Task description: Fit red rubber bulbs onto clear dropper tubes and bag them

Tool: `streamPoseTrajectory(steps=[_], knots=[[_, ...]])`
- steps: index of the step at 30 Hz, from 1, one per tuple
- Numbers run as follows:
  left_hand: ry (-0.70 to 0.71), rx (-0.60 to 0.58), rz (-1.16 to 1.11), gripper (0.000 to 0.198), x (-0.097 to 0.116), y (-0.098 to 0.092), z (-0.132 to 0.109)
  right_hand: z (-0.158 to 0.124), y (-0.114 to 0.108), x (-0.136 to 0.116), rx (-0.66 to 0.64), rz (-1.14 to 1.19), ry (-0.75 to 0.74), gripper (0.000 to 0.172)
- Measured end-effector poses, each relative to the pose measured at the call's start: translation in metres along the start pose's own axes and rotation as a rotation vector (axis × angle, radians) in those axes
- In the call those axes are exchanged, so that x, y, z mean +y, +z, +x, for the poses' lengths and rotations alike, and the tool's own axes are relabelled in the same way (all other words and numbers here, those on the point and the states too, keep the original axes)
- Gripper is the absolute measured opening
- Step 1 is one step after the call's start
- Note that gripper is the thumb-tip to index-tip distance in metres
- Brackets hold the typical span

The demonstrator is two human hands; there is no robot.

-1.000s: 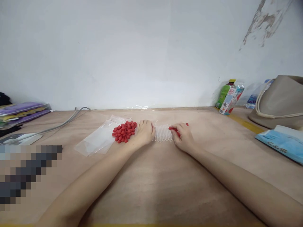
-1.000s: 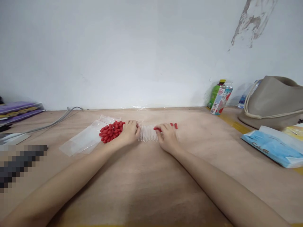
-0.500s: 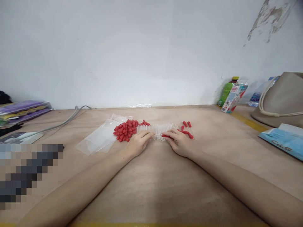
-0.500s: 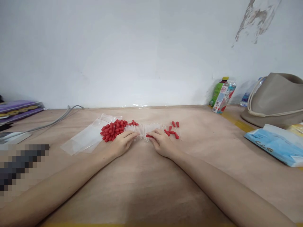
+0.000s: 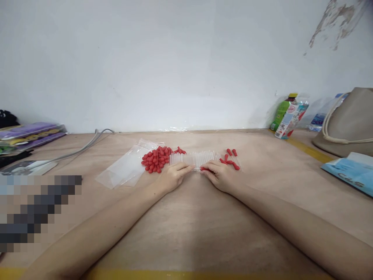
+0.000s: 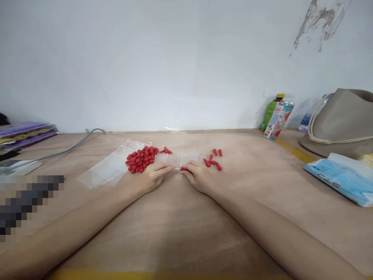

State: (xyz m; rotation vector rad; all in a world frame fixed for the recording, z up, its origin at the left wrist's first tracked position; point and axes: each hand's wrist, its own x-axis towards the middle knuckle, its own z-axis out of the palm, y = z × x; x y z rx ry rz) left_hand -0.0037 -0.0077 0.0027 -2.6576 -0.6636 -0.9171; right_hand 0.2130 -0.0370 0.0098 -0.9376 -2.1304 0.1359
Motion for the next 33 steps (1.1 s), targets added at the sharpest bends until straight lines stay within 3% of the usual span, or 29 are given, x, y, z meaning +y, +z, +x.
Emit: streamPoseTrajectory(steps=[7,15,23,33], knots=[[0.108,0.028,0.039,0.046,0.001,-0.003,0.002,-0.002,0.002,0.001,0.068,-0.057,-0.136,0.015],[0.174,-0.007,0.143,0.033,0.006,-0.004,0.006,-0.004,0.006,0.007,0.035,-0.174,-0.196,0.017],[-0.062,0.036,0.072,0.021,0.005,-0.002,0.001,-0.002,0.004,0.015,0.075,-0.090,-0.212,0.013],[-0.016,0.061,-0.006,0.019,0.013,-0.001,0.002,-0.002,0.004,0.008,-0.015,-0.113,-0.247,0.014]])
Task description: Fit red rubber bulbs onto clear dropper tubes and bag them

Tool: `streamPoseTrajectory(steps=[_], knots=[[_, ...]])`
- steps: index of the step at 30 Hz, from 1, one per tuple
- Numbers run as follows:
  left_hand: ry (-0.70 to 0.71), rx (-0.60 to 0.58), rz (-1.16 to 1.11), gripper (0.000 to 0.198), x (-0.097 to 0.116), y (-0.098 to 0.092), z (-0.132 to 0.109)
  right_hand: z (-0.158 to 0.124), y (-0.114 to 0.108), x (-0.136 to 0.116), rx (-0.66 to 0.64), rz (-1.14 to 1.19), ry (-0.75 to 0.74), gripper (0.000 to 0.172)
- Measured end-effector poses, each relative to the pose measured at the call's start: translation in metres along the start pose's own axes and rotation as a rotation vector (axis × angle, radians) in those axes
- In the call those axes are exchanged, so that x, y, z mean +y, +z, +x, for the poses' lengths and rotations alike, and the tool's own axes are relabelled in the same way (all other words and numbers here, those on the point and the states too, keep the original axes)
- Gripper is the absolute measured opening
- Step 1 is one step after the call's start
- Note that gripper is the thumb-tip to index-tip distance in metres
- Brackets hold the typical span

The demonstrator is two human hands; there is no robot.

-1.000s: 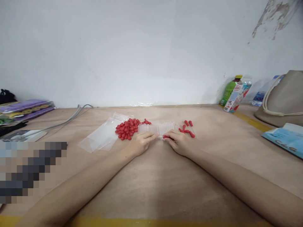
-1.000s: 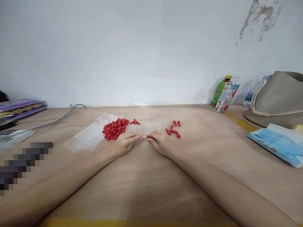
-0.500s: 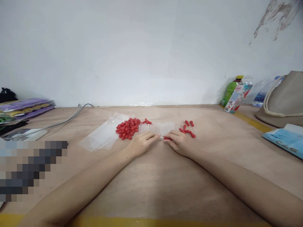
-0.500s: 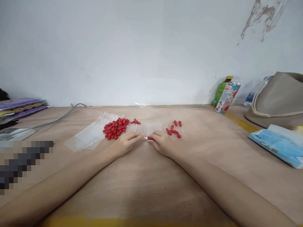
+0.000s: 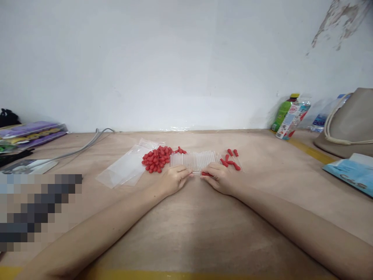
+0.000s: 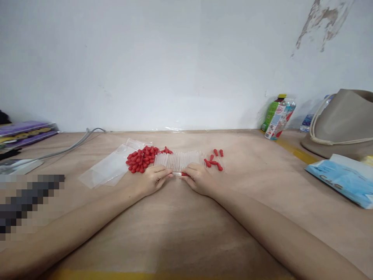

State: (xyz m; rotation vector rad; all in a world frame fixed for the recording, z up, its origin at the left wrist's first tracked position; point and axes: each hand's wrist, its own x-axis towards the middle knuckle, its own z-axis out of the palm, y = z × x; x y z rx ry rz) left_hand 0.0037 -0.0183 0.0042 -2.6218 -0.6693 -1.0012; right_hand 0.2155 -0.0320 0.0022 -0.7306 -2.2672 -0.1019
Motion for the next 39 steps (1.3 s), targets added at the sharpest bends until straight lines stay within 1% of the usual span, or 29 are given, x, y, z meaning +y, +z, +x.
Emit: streamPoseTrajectory(steps=[6,10,12,14,16,18,20,21,22,24,26,27,28,30,31,33,36,39], knots=[[0.012,-0.036,-0.010,0.021,0.001,-0.001,0.001,0.000,0.007,0.002,0.007,-0.009,-0.023,0.018],[-0.005,-0.037,-0.027,0.020,0.000,0.001,0.001,0.002,0.002,0.001,-0.011,0.049,0.028,0.018],[-0.042,-0.004,-0.048,0.019,0.000,0.003,0.001,0.005,-0.001,0.000,0.002,0.169,0.116,0.016],[-0.078,0.043,-0.085,0.019,0.001,0.004,0.002,0.009,-0.001,-0.001,0.047,0.331,0.261,0.017],[-0.084,0.071,-0.118,0.019,0.002,0.003,0.004,0.013,-0.001,-0.002,0.113,0.489,0.416,0.025],[-0.078,0.058,-0.124,0.021,0.004,0.000,0.004,0.019,-0.002,0.001,0.198,0.628,0.523,0.031],[-0.114,0.034,-0.109,0.028,0.004,-0.004,0.004,0.026,-0.010,0.010,0.304,0.725,0.589,0.033],[-0.150,0.026,-0.098,0.031,0.003,-0.006,0.004,0.028,-0.017,0.018,0.370,0.741,0.622,0.034],[-0.192,0.024,-0.086,0.033,0.002,-0.007,0.003,0.029,-0.026,0.028,0.397,0.732,0.669,0.037],[-0.266,0.020,-0.060,0.033,0.000,-0.008,0.004,0.026,-0.045,0.052,0.457,0.652,0.767,0.040],[-0.311,0.012,-0.033,0.029,-0.002,-0.007,0.004,0.015,-0.061,0.079,0.515,0.505,0.894,0.045],[-0.321,0.002,-0.023,0.028,-0.002,-0.007,0.005,0.008,-0.066,0.090,0.502,0.415,0.953,0.045],[-0.325,-0.011,-0.016,0.026,-0.002,-0.006,0.005,0.001,-0.068,0.101,0.451,0.314,0.993,0.042],[-0.327,-0.035,-0.008,0.024,-0.002,-0.005,0.006,-0.013,-0.066,0.114,0.296,0.151,1.023,0.033],[-0.327,-0.043,-0.005,0.023,-0.001,-0.004,0.006,-0.018,-0.063,0.118,0.256,0.088,1.023,0.032],[-0.329,-0.051,-0.001,0.022,-0.001,-0.004,0.006,-0.025,-0.053,0.120,0.178,0.012,1.006,0.031],[-0.336,-0.057,0.004,0.020,-0.001,-0.004,0.005,-0.026,-0.042,0.119,0.088,-0.039,0.977,0.032],[-0.340,-0.063,0.010,0.020,-0.001,-0.004,0.004,-0.025,-0.039,0.119,0.063,-0.084,0.984,0.036]])
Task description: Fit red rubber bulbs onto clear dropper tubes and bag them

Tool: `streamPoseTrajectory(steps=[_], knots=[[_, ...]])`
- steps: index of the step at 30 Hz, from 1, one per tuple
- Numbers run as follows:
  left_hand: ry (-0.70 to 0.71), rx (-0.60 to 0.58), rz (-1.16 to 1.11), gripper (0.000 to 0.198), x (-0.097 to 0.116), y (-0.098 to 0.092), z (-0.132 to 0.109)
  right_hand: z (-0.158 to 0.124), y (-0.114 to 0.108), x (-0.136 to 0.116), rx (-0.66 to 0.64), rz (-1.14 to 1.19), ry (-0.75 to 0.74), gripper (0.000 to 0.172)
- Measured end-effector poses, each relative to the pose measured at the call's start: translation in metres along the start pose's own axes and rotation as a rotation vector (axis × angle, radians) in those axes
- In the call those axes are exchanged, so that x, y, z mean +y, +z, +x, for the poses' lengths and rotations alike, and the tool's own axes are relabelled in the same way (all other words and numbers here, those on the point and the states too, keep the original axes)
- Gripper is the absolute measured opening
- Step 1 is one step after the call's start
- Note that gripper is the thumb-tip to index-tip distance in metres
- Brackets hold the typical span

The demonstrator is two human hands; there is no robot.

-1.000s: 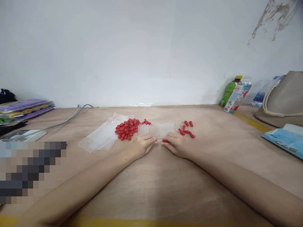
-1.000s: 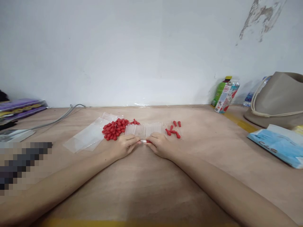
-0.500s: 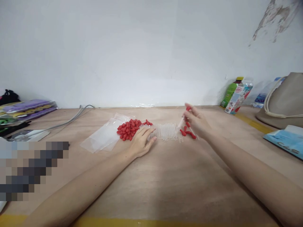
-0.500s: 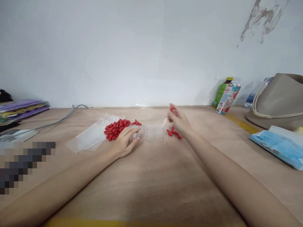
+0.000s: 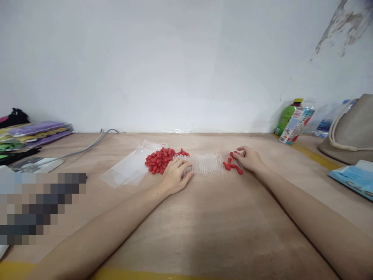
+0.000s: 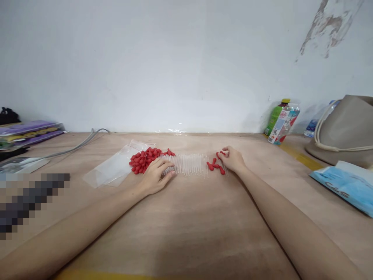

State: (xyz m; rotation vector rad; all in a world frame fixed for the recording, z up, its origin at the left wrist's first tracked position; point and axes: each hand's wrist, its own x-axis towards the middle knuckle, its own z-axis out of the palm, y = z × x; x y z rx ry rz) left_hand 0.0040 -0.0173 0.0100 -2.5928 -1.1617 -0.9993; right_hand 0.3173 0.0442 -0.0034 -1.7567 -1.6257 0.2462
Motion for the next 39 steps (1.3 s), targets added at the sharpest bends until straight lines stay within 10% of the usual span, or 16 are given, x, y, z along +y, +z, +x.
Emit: streamPoseTrajectory(steps=[6,14,29,39], knots=[[-0.014,-0.011,0.011,0.020,0.000,-0.001,0.000,-0.004,-0.013,-0.010,0.024,0.025,-0.014,0.028],[-0.054,0.004,0.058,0.020,0.001,-0.001,0.000,-0.021,-0.020,-0.038,-0.471,0.051,-0.188,0.035],[-0.269,0.048,0.402,0.021,-0.002,0.001,0.027,-0.025,-0.008,-0.057,-0.054,0.077,-0.049,0.019],[-0.322,-0.109,0.558,0.025,-0.006,0.017,0.054,-0.054,0.029,-0.058,0.454,-0.027,-0.506,0.013]])
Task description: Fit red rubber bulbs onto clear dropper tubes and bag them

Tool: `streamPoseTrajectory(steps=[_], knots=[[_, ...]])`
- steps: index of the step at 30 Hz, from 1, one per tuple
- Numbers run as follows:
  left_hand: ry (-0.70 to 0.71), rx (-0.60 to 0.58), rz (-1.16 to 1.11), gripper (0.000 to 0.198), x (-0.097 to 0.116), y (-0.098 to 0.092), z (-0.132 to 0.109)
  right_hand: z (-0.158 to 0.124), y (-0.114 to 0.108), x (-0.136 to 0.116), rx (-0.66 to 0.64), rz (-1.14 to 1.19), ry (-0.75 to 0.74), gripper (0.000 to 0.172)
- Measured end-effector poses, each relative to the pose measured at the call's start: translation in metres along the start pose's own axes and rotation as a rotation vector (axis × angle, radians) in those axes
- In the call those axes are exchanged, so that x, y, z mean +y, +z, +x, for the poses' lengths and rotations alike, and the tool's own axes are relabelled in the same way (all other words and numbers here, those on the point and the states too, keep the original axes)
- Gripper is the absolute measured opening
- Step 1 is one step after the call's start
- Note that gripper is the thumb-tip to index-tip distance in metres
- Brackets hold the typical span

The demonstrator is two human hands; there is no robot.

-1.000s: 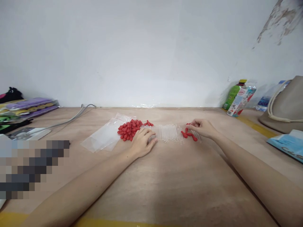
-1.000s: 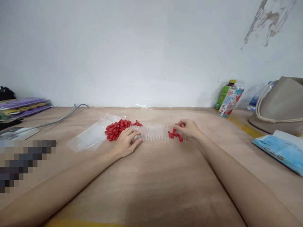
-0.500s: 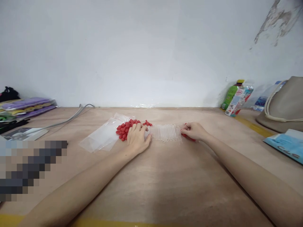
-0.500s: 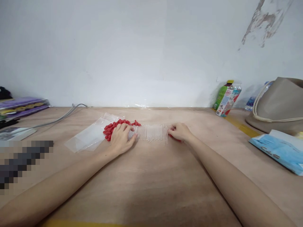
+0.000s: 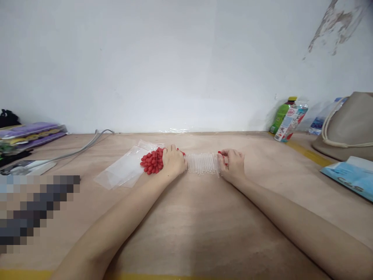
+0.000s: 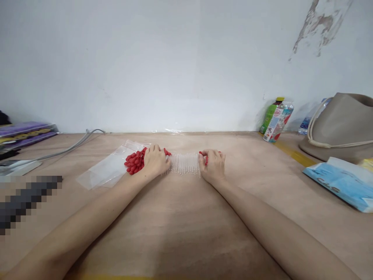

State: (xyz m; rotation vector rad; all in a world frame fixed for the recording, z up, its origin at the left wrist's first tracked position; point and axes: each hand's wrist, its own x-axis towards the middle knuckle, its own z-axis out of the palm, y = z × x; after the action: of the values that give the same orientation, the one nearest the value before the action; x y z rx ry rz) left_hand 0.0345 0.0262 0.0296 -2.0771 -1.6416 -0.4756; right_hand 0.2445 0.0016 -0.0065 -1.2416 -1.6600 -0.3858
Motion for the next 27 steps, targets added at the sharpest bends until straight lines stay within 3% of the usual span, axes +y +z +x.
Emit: streamPoseTrajectory(steps=[5,10,14,17,22,27], knots=[[0.004,-0.047,0.035,0.016,0.006,0.004,0.004,-0.003,-0.002,-0.010,-0.032,0.003,-0.190,0.012],[0.019,-0.063,-0.001,0.013,0.012,0.001,0.005,-0.001,-0.003,-0.011,-0.102,0.053,-0.279,0.021],[0.163,-0.001,-0.229,0.019,0.008,-0.014,-0.006,-0.001,-0.003,-0.011,-0.133,0.097,-0.329,0.018],[0.304,-0.056,-0.426,0.017,-0.006,-0.020,-0.023,-0.004,-0.003,-0.015,-0.144,0.158,-0.306,0.016],[0.449,-0.079,-0.530,0.013,-0.025,-0.011,-0.046,-0.012,-0.006,-0.032,-0.237,0.250,-0.295,0.014],[0.468,0.004,-0.688,0.015,-0.024,-0.004,-0.050,-0.014,-0.009,-0.043,-0.263,0.217,-0.340,0.013]])
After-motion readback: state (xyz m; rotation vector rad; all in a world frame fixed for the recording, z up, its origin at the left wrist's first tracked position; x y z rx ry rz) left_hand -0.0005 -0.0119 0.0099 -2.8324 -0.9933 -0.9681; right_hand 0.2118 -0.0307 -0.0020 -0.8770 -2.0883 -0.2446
